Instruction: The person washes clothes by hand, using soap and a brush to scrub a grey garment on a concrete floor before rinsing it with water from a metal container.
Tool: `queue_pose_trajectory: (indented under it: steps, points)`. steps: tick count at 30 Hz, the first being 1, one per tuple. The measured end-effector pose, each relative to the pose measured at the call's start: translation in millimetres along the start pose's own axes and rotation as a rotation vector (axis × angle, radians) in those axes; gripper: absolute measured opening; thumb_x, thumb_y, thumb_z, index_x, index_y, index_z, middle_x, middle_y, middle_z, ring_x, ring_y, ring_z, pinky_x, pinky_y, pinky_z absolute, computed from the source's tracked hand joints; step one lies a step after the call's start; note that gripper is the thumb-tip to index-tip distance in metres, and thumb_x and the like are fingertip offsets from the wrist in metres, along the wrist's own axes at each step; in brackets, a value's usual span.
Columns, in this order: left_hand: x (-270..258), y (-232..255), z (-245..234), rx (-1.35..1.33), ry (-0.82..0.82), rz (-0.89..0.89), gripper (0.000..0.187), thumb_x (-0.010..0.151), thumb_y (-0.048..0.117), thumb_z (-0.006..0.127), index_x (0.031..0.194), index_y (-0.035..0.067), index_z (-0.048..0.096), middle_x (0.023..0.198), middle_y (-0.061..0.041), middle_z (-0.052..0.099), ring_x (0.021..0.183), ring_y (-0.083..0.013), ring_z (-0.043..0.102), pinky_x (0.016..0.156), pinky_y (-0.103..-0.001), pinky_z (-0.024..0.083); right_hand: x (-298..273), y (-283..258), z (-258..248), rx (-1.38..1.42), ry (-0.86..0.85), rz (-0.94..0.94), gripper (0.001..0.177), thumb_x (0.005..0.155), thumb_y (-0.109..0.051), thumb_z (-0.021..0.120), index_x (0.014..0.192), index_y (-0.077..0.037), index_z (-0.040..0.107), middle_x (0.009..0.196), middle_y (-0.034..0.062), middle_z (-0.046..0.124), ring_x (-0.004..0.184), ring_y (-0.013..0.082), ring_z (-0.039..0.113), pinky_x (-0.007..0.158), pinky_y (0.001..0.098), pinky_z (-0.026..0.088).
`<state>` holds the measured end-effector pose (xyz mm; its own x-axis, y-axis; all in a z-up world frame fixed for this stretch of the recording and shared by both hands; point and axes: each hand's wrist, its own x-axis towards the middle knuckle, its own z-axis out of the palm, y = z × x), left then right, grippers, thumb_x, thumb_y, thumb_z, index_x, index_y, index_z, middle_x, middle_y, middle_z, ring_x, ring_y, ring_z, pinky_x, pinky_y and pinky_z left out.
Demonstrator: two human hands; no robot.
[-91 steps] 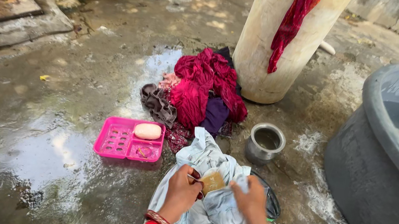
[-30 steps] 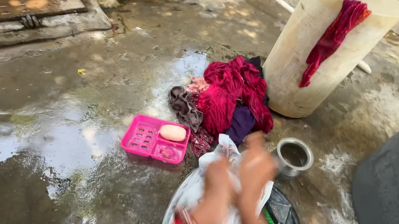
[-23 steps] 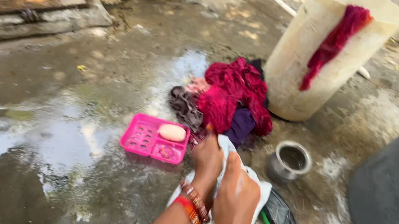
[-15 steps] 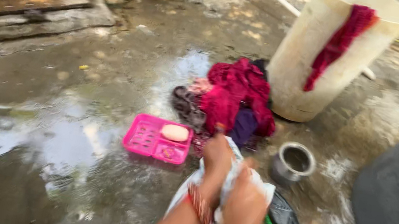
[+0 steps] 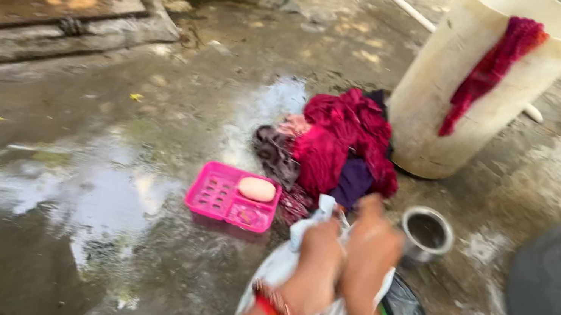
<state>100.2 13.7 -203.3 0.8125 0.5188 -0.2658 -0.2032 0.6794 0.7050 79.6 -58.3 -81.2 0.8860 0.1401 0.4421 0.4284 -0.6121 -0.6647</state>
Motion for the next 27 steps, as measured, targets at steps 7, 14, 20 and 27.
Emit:
queue_pose_trajectory:
  steps: [7,14,20,27]
  points:
    - [36,36,-8,0.986,0.171,0.256,0.035,0.093,0.031,0.056,0.08,0.001,0.069,0.074,-0.02,0.07,0.062,-0.0271,0.065,0.052,-0.043,0.047,-48,6,7,-0.173,0.222,-0.468,0.026,0.097,-0.012,0.05,0.104,-0.003,0.074,0.069,0.0204,0.064,0.06,0.0381,0.063,0.057,0.0498,0.048]
    - [24,-36,16,0.518,0.138,0.316,0.036,0.093,0.027,0.059,0.072,-0.001,0.064,0.064,-0.015,0.062,0.057,-0.024,0.058,0.049,-0.043,0.043,-23,13,-13,0.022,0.081,0.072,0.048,0.103,-0.032,0.049,0.1,0.011,0.069,0.076,0.0262,0.066,0.07,0.0422,0.065,0.067,0.0512,0.049]
    - [-17,39,-6,0.65,0.261,0.067,0.051,0.098,0.046,0.056,0.068,0.005,0.064,0.058,-0.009,0.062,0.053,-0.0199,0.055,0.048,-0.041,0.042,5,-18,2,0.092,-0.147,0.324,0.057,0.105,-0.043,0.049,0.087,0.006,0.071,0.073,0.0263,0.066,0.065,0.037,0.06,0.072,0.0517,0.049]
    - [-47,70,1,0.164,0.199,-0.179,0.04,0.098,0.041,0.057,0.076,0.009,0.068,0.073,-0.007,0.066,0.065,-0.0187,0.058,0.056,-0.037,0.047,-78,-28,22,0.204,0.049,-0.001,0.044,0.097,-0.032,0.045,0.099,-0.004,0.078,0.068,0.0215,0.067,0.061,0.0399,0.065,0.057,0.0526,0.05]
